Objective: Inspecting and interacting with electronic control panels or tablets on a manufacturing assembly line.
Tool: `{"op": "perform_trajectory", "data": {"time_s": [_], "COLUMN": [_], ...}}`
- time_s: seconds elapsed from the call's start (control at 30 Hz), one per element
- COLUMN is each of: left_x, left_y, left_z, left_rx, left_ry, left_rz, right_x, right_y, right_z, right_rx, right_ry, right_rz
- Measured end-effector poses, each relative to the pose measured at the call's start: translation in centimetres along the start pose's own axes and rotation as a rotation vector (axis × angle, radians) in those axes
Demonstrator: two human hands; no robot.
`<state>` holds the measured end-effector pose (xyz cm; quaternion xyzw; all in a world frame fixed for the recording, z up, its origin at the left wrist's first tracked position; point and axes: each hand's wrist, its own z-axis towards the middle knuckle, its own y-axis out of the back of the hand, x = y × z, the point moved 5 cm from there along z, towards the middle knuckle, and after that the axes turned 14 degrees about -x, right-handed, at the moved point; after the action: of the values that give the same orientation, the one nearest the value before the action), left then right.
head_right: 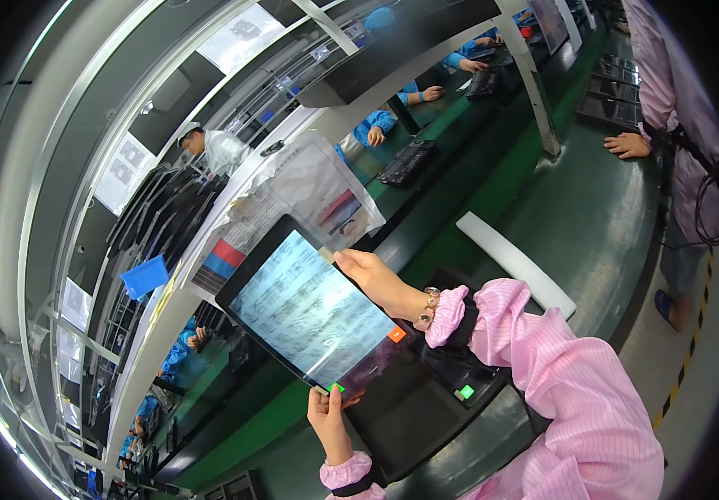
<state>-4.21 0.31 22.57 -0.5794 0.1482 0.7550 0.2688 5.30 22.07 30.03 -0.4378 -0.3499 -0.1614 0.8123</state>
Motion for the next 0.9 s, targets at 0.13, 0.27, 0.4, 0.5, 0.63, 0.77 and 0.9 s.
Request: {"op": "perform_trajectory", "data": {"time_s": [0.13, 0.27, 0.4, 0.5, 0.63, 0.77, 0.9], "left_x": [0.1, -2.2, -5.6, -7.5, -8.9, -9.7, -9.5], "left_y": [0.5, 0.4, 0.1, -0.3, -0.6, -0.9, -1.0], "left_z": [0.1, 0.0, 0.4, 0.1, -0.4, -0.5, -0.9], "left_rx": [0.003, -0.046, -0.12, -0.185, -0.278, -0.284, -0.273], "left_ry": [-0.001, -0.069, -0.148, -0.191, -0.24, -0.296, -0.148], "left_rz": [0.063, 0.013, -0.039, -0.048, 0.066, 0.209, 0.243], "right_x": [-0.3, -0.1, 0.7, 1.0, 1.8, 2.6, 3.3], "right_y": [0.0, 0.2, 0.4, 0.9, 1.7, 2.1, 1.5], "right_z": [-0.2, -0.9, -2.9, -4.6, -6.5, -7.6, -8.5], "right_rx": [0.022, 0.05, 0.026, -0.002, -0.038, -0.057, -0.04], "right_ry": [-0.074, -0.1, -0.023, -0.08, -0.054, -0.013, -0.058], "right_rz": [-0.011, 0.008, 0.041, 0.07, 0.055, 0.004, -0.032]}}
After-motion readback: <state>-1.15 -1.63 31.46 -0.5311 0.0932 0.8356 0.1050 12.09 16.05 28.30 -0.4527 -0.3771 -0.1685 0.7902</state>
